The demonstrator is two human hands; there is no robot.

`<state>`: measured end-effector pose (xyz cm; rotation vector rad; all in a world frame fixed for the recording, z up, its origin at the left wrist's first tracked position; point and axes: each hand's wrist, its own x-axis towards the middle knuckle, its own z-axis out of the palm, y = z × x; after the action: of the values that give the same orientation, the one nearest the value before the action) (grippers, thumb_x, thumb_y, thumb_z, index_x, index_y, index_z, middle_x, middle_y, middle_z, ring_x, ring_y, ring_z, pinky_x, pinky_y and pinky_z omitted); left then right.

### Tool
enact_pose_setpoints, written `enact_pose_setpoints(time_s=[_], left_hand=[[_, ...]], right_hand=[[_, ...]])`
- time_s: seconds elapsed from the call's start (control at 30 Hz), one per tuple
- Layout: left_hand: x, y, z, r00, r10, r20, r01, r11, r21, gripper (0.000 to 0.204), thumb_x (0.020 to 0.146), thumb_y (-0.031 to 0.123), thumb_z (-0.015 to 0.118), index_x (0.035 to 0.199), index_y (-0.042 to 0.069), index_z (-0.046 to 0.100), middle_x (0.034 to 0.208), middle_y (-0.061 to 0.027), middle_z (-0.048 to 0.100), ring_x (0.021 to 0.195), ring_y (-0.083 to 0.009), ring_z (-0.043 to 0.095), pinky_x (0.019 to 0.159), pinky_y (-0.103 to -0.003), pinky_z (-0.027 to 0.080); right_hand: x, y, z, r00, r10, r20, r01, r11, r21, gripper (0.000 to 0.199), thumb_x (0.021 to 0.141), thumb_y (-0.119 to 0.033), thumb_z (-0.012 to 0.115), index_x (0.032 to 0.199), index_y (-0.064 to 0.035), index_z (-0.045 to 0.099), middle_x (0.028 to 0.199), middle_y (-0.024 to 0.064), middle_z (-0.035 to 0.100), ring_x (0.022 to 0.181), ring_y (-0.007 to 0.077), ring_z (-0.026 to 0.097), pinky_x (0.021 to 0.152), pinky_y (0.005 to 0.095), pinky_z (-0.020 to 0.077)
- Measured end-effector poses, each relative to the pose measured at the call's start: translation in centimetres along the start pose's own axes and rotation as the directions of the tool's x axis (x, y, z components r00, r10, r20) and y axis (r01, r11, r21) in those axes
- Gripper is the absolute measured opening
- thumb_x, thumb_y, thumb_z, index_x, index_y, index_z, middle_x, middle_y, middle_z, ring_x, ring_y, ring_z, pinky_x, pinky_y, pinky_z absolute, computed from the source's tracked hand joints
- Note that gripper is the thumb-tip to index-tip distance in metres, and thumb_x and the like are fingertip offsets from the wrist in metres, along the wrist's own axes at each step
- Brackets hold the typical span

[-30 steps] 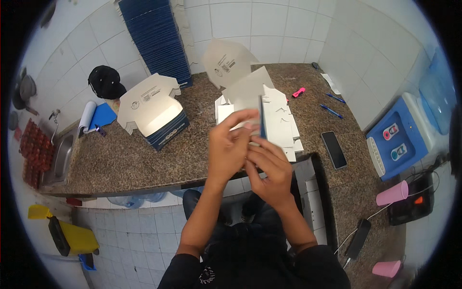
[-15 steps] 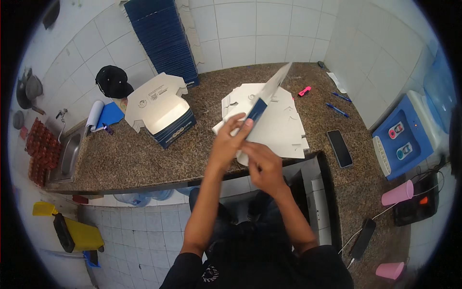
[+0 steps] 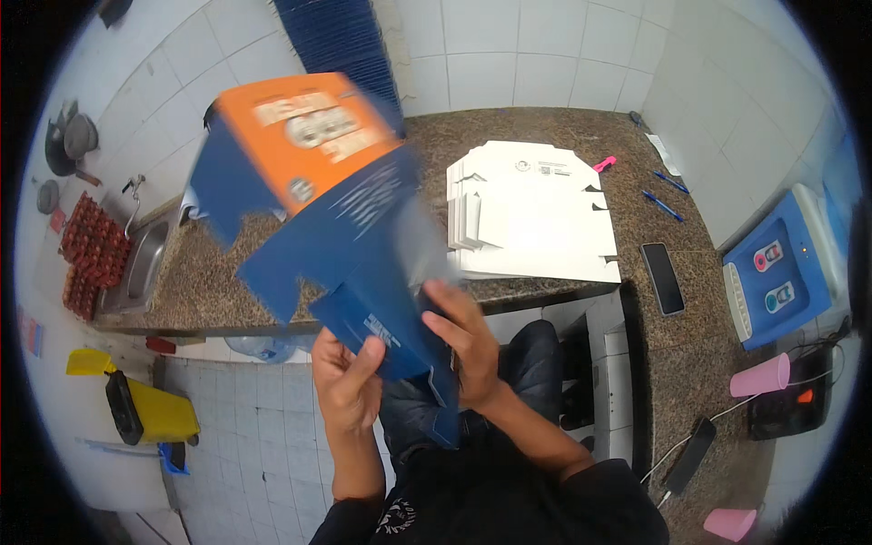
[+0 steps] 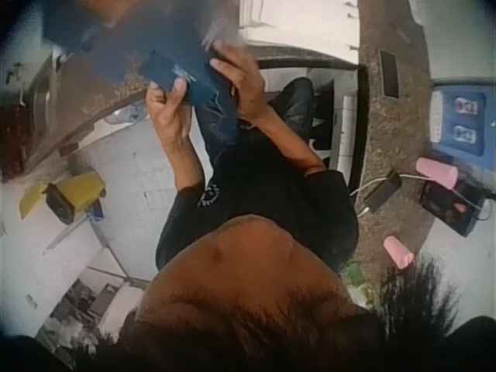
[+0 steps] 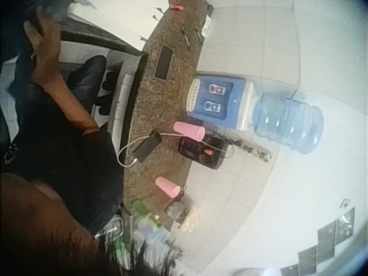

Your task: Assemble flat-packed cardboard food delivery boxes by folding and tucking flaps.

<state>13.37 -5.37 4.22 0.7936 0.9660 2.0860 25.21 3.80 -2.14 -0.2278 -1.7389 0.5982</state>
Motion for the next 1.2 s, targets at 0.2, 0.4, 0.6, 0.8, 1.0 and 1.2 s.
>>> enact_pose_setpoints(time_s=[0.2, 0.4, 0.6, 0.8, 1.0, 1.2], left_hand=[[-5.0, 0.9, -3.0, 0.991, -0.019, -0.135, 0.002, 0.992, -0.127, 0.023, 0.087, -0.005, 0.069, 0.107, 0.001, 0.060, 0.101, -0.0092, 0.069, 0.089, -0.0147, 0.066, 0.087, -0.029, 0.052], [-8.5, -2.0, -4.7, 0.910, -0.005, -0.414, 0.008, 1.000, 0.008, 0.016, 0.088, -0.001, 0.070, 0.100, 0.002, 0.061, 0.090, -0.0050, 0.067, 0.077, -0.0100, 0.063, 0.073, -0.024, 0.049], [-13.7, -9.0, -11.0, 0.945, 0.112, -0.306, 0.146, 0.695, 0.704, 0.014, 0.093, 0.018, 0.071, 0.092, 0.007, 0.063, 0.076, 0.0005, 0.064, 0.061, -0.0041, 0.055, 0.056, -0.021, 0.043], [-13.1, -5.7, -9.3, 0.902, -0.185, -0.389, 0.271, 0.946, 0.178, 0.031, 0.103, 0.032, 0.056, 0.083, 0.009, 0.059, 0.072, 0.0017, 0.060, 0.062, -0.0045, 0.056, 0.058, -0.022, 0.045], [-14.2, -8.2, -10.0, 0.894, -0.232, -0.383, 0.271, 0.961, 0.049, 0.036, 0.103, 0.035, 0.055, 0.079, 0.010, 0.057, 0.067, 0.0063, 0.051, 0.063, -0.0027, 0.049, 0.058, -0.020, 0.038], [-15.4, -9.5, -7.8, 0.903, -0.166, -0.396, 0.193, 0.981, 0.028, 0.038, 0.103, 0.036, 0.056, 0.076, 0.009, 0.057, 0.065, 0.0068, 0.050, 0.058, -0.0025, 0.042, 0.053, -0.022, 0.031]], right_hand=[[-5.9, -6.8, 0.3, 0.775, 0.553, 0.306, -0.610, 0.526, 0.592, 0.045, 0.102, -0.026, 0.048, 0.137, 0.0021, 0.052, 0.128, 0.0247, 0.062, 0.119, 0.0236, 0.062, 0.098, 0.0377, 0.0498], [-6.5, -5.6, -1.1, 0.947, 0.002, 0.322, -0.020, 0.998, 0.054, 0.035, 0.083, -0.008, 0.072, 0.118, -0.0025, 0.070, 0.126, 0.0197, 0.064, 0.117, 0.0339, 0.064, 0.090, 0.0366, 0.0573], [-9.5, -5.0, 1.4, 0.922, 0.215, 0.322, -0.220, 0.975, -0.020, 0.043, 0.076, -0.011, 0.083, 0.115, 0.0009, 0.070, 0.127, 0.0190, 0.064, 0.122, 0.0327, 0.061, 0.099, 0.0394, 0.0515], [-10.5, -6.5, 0.3, 0.812, 0.322, 0.487, -0.417, 0.904, 0.098, 0.041, 0.077, -0.006, 0.081, 0.117, -0.0001, 0.070, 0.132, 0.0205, 0.061, 0.124, 0.0320, 0.060, 0.099, 0.0369, 0.0509], [-14.0, -6.3, 2.2, 0.893, 0.340, 0.297, -0.345, 0.938, -0.037, 0.036, 0.076, -0.005, 0.082, 0.110, -0.0013, 0.074, 0.134, 0.0233, 0.060, 0.124, 0.0355, 0.059, 0.102, 0.0422, 0.0475], [-15.4, -6.2, 2.1, 0.891, 0.417, 0.177, -0.423, 0.906, -0.005, 0.023, 0.075, -0.001, 0.080, 0.098, 0.0008, 0.077, 0.127, 0.0247, 0.064, 0.118, 0.0335, 0.063, 0.098, 0.0384, 0.0494]])
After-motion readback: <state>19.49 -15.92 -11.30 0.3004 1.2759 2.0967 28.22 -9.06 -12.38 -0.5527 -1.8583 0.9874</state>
